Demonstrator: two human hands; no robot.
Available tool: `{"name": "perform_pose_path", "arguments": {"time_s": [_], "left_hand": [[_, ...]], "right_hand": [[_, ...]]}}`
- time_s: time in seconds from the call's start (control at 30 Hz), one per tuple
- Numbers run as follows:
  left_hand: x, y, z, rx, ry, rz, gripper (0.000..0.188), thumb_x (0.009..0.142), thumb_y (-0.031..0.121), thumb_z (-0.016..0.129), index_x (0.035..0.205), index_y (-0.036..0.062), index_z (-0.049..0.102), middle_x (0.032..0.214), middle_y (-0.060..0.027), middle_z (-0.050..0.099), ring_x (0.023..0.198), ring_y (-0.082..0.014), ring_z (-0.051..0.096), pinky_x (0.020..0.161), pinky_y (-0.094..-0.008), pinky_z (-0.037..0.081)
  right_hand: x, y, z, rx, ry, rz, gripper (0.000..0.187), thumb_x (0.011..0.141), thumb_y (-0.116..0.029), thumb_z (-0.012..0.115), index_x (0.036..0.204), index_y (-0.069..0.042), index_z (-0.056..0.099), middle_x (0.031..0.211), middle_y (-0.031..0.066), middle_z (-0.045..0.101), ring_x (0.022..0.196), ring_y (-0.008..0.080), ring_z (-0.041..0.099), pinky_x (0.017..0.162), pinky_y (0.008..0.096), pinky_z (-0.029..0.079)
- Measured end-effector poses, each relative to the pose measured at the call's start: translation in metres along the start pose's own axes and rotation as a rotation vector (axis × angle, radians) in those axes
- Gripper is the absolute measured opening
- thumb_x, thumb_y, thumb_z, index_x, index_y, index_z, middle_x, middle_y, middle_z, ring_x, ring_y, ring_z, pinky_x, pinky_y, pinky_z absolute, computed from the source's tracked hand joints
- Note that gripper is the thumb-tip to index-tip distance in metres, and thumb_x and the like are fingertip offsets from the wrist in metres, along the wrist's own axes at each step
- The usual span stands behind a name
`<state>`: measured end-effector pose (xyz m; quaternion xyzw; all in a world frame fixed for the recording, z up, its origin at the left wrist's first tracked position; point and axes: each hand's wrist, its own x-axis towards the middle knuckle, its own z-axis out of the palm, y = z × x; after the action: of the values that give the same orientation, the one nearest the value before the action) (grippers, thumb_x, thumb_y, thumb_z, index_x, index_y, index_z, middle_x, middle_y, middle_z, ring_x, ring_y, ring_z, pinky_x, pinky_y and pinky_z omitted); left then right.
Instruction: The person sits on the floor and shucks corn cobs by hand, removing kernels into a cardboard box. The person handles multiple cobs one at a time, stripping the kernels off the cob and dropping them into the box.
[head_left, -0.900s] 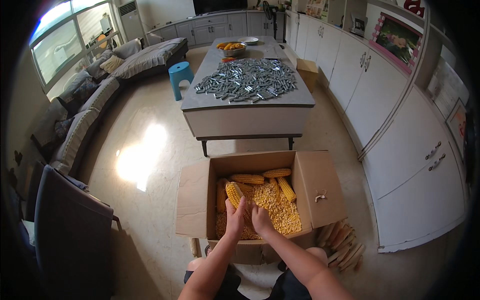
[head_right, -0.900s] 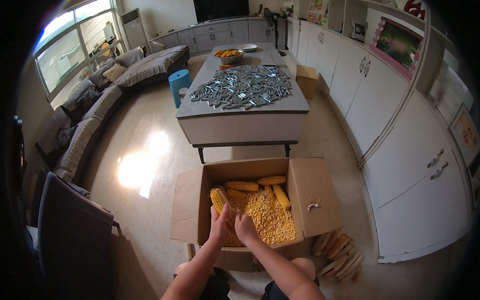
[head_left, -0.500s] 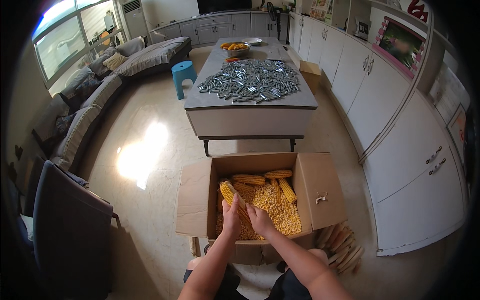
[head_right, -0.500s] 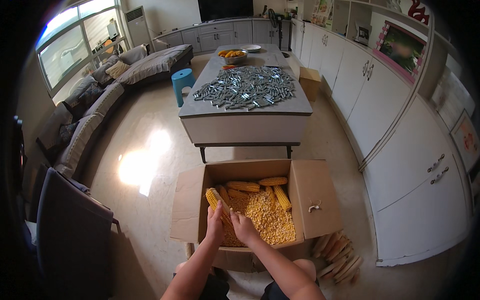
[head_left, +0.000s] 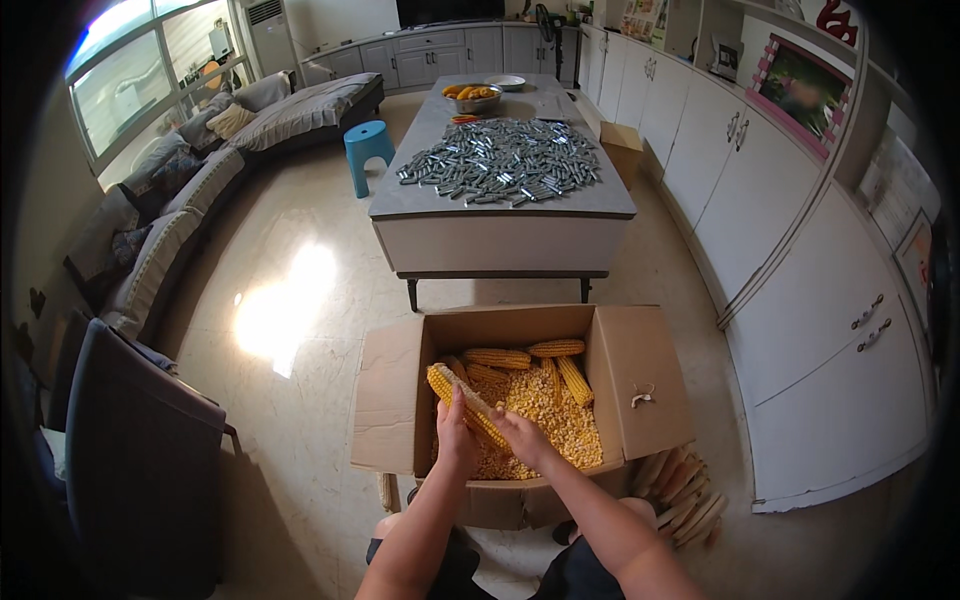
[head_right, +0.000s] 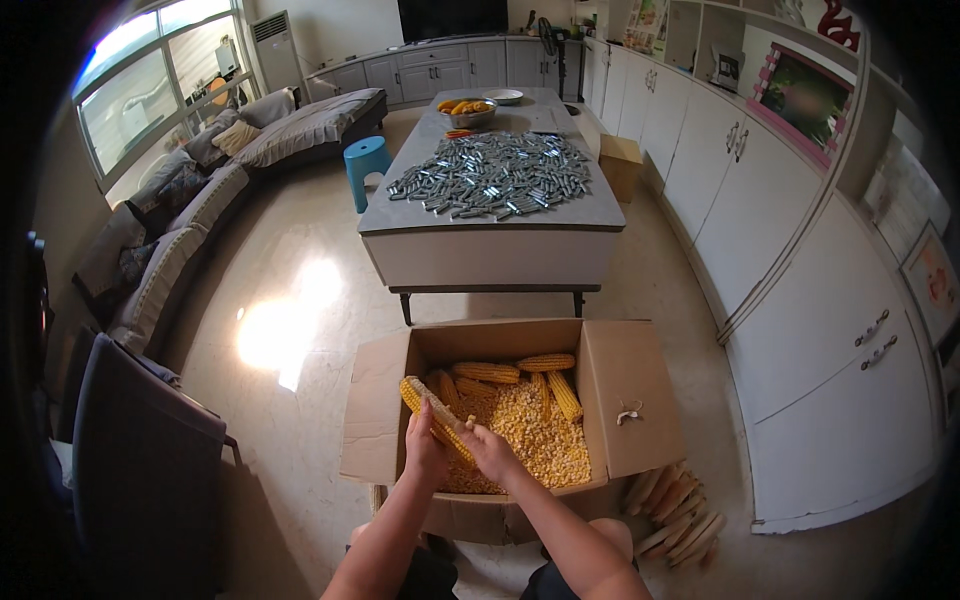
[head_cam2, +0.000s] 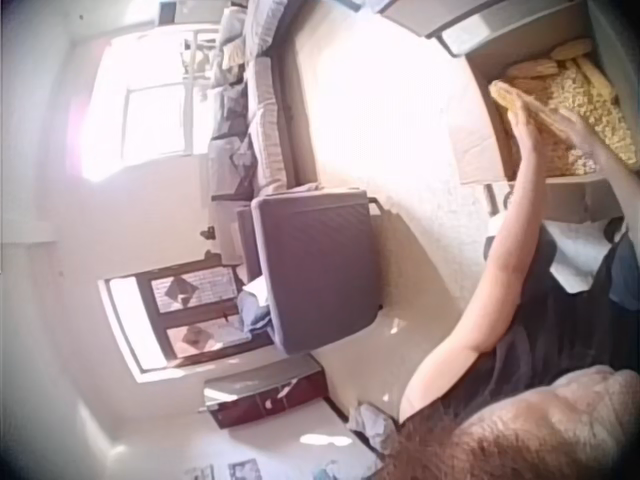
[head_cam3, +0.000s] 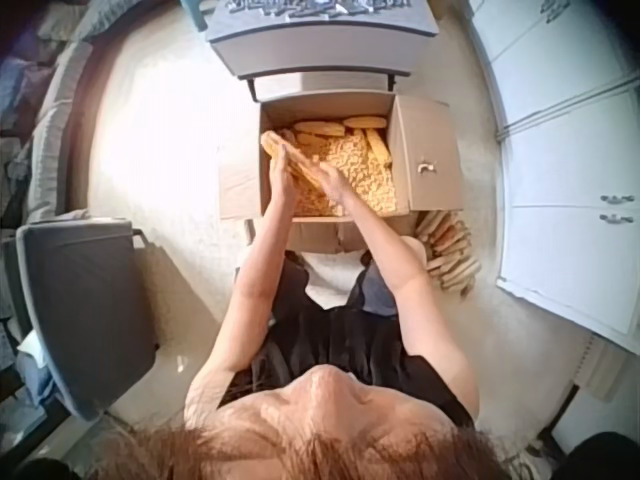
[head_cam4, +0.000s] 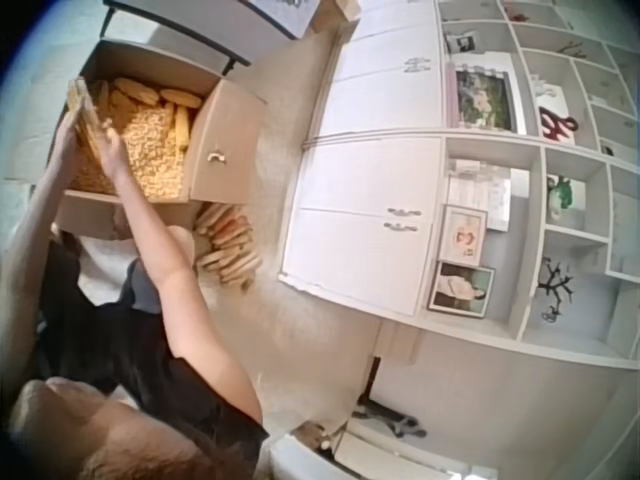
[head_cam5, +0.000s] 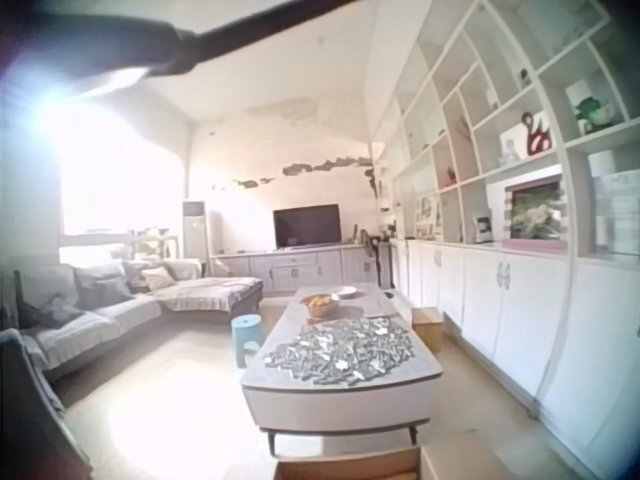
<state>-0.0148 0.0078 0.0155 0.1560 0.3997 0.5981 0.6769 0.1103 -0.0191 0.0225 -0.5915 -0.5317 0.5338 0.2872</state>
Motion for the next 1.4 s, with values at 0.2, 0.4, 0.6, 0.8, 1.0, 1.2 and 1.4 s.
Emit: {"name": "perform_pose_path", "arguments": {"time_s": [0.2, 0.4, 0.6, 0.8, 1.0, 1.2, 1.4], "left_hand": [[0.003, -0.005, -0.004, 0.132, -0.038, 0.115, 0.028, 0.089, 0.031, 0.052, 0.105, 0.0093, 0.043, 0.092, -0.0016, 0.048, 0.082, -0.0122, 0.048, 0.072, -0.0281, 0.042], [0.003, -0.003, -0.002, 0.087, -0.041, 0.126, 0.028, 0.089, 0.030, 0.051, 0.106, 0.0088, 0.043, 0.093, -0.0020, 0.049, 0.083, -0.0131, 0.049, 0.074, -0.0295, 0.043], [0.012, 0.002, -0.011, -0.113, -0.009, 0.028, 0.028, 0.088, 0.032, 0.052, 0.105, 0.0100, 0.045, 0.092, -0.0025, 0.050, 0.083, -0.0151, 0.050, 0.073, -0.0313, 0.043], [0.005, 0.007, -0.003, -0.010, 0.006, 0.074, 0.028, 0.088, 0.032, 0.053, 0.104, 0.0102, 0.044, 0.091, -0.0018, 0.049, 0.083, -0.0131, 0.048, 0.071, -0.0300, 0.043], [0.007, 0.001, -0.005, 0.032, -0.022, 0.152, 0.027, 0.088, 0.030, 0.053, 0.105, 0.0100, 0.044, 0.092, -0.0017, 0.049, 0.085, -0.0134, 0.048, 0.074, -0.0305, 0.042], [0.013, 0.004, -0.013, -0.149, 0.028, 0.033, 0.027, 0.089, 0.031, 0.051, 0.104, 0.0094, 0.046, 0.092, -0.0022, 0.049, 0.086, -0.0153, 0.049, 0.075, -0.0324, 0.042], [0.022, -0.003, -0.026, -0.207, -0.049, -0.018, 0.030, 0.089, 0.034, 0.051, 0.105, 0.0100, 0.046, 0.093, -0.0019, 0.050, 0.086, -0.0159, 0.049, 0.076, -0.0349, 0.043]], "right_hand": [[0.005, 0.012, 0.013, 0.002, 0.191, -0.086, 0.052, 0.092, -0.044, 0.036, 0.084, 0.004, 0.057, 0.062, 0.0039, 0.048, 0.065, 0.0139, 0.049, 0.061, 0.0298, 0.040], [0.012, 0.023, 0.006, 0.141, 0.101, 0.056, 0.052, 0.092, -0.044, 0.036, 0.090, 0.003, 0.058, 0.062, 0.0011, 0.047, 0.063, 0.0136, 0.048, 0.064, 0.0294, 0.039], [-0.006, -0.004, 0.003, 0.149, -0.054, -0.011, 0.057, 0.090, -0.050, 0.037, 0.118, -0.002, 0.049, 0.072, -0.0011, 0.045, 0.060, 0.0115, 0.045, 0.068, 0.0258, 0.041], [0.002, 0.016, 0.014, 0.280, 0.040, -0.163, 0.049, 0.092, -0.046, 0.038, 0.100, -0.001, 0.054, 0.067, -0.0029, 0.041, 0.059, 0.0104, 0.045, 0.062, 0.0252, 0.042], [0.010, 0.027, 0.014, 0.171, 0.179, -0.096, 0.048, 0.092, -0.044, 0.035, 0.082, -0.002, 0.056, 0.060, -0.0014, 0.042, 0.056, 0.0078, 0.047, 0.047, 0.0250, 0.043], [-0.006, -0.003, 0.002, 0.756, -0.070, 0.154, 0.049, 0.091, -0.049, 0.035, 0.095, -0.003, 0.053, 0.063, 0.0031, 0.053, 0.058, 0.0111, 0.056, 0.048, 0.0241, 0.044], [-0.002, 0.010, 0.011, 0.453, -0.078, -0.041, 0.050, 0.091, -0.050, 0.034, 0.097, -0.003, 0.051, 0.064, 0.0016, 0.052, 0.050, 0.0091, 0.051, 0.048, 0.0214, 0.043]]}}
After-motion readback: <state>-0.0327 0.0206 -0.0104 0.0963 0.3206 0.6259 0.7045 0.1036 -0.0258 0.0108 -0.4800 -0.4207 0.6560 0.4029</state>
